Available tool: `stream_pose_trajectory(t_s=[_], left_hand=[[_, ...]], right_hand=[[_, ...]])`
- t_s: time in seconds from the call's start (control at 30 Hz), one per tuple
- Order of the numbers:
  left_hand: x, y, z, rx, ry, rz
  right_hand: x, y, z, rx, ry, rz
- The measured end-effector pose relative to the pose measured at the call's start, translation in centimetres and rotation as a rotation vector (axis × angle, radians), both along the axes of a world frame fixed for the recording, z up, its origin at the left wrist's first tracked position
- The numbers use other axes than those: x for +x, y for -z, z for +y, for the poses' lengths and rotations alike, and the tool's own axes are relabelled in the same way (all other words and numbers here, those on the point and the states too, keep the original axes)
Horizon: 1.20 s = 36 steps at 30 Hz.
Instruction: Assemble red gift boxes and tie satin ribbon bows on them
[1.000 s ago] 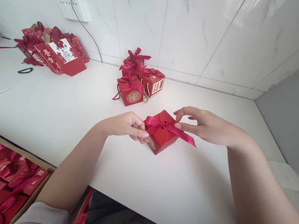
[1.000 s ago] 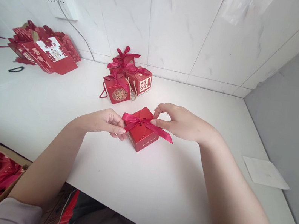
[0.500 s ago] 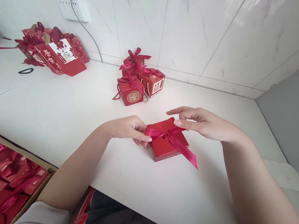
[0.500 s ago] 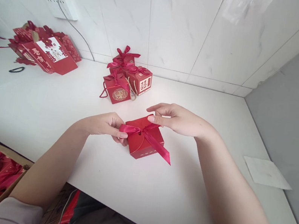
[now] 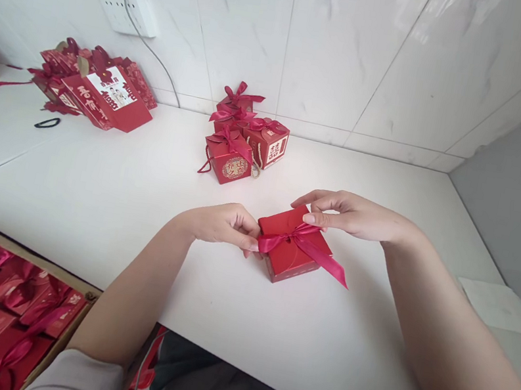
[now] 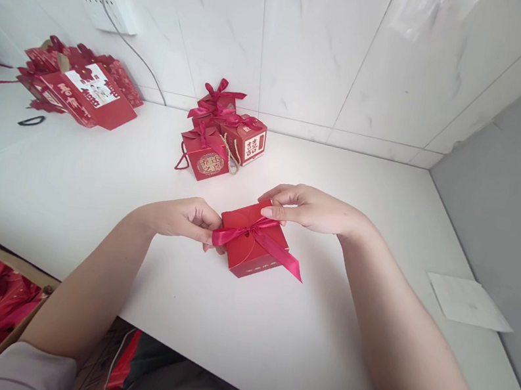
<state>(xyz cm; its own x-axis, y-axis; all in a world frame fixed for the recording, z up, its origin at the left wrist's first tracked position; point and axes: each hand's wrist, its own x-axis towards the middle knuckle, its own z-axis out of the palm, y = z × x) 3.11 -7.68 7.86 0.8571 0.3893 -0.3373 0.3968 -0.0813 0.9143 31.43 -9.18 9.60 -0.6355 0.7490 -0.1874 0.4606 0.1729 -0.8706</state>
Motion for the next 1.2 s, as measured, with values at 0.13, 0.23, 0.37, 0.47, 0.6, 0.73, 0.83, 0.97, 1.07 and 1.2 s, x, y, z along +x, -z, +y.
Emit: stream_pose_trajectory(t_s=[0.13, 0.23, 0.37, 0.47, 0.6, 0.73, 0.83, 0.97, 1.07, 1.2], left_hand=[[-0.1, -0.1, 0.1, 0.052, 0.041, -0.008], [-0.1, -0.1, 0.1, 0.075, 0.062, -0.009], [0.0, -0.2, 0.1, 0.067, 0.078, 0.003], [-0.3, -0.5, 0.0, 0.105, 0.087, 0.051], [-0.6, -1.1, -0.3, 0.290, -0.083, 0.101], [0.2, -1.4, -1.2, 0.626, -0.290, -0.145], [1.4, -1.2, -2.0, 0.767, -0.209, -0.264], [2.2, -0.8, -2.7, 0.796, -0.114, -0.291], [2.4, -0.7, -3.0, 0.751, -0.141, -0.228], [2.6, -0.7, -3.0, 0.687, -0.292, -0.206]], right_hand=[[-0.1, -0.1, 0.0, 0.032, 0.022, -0.021], [-0.4, -0.1, -0.1, 0.056, 0.026, -0.024], [-0.9, 0.1, -0.4, 0.105, 0.075, -0.005], [-1.3, 0.1, -0.6, 0.124, 0.096, 0.065], [-1.4, 0.0, -0.7, 0.172, 0.099, 0.158], [-1.5, 0.2, -0.7, 0.271, 0.137, 0.148], [-1.7, 0.5, -0.7, 0.321, 0.147, 0.125], [-2.0, 0.7, -0.7, 0.398, 0.142, 0.108], [-2.1, 0.1, -1.1, 0.503, 0.150, 0.102], [-2.0, -1.1, -2.0, 0.543, 0.080, 0.058]])
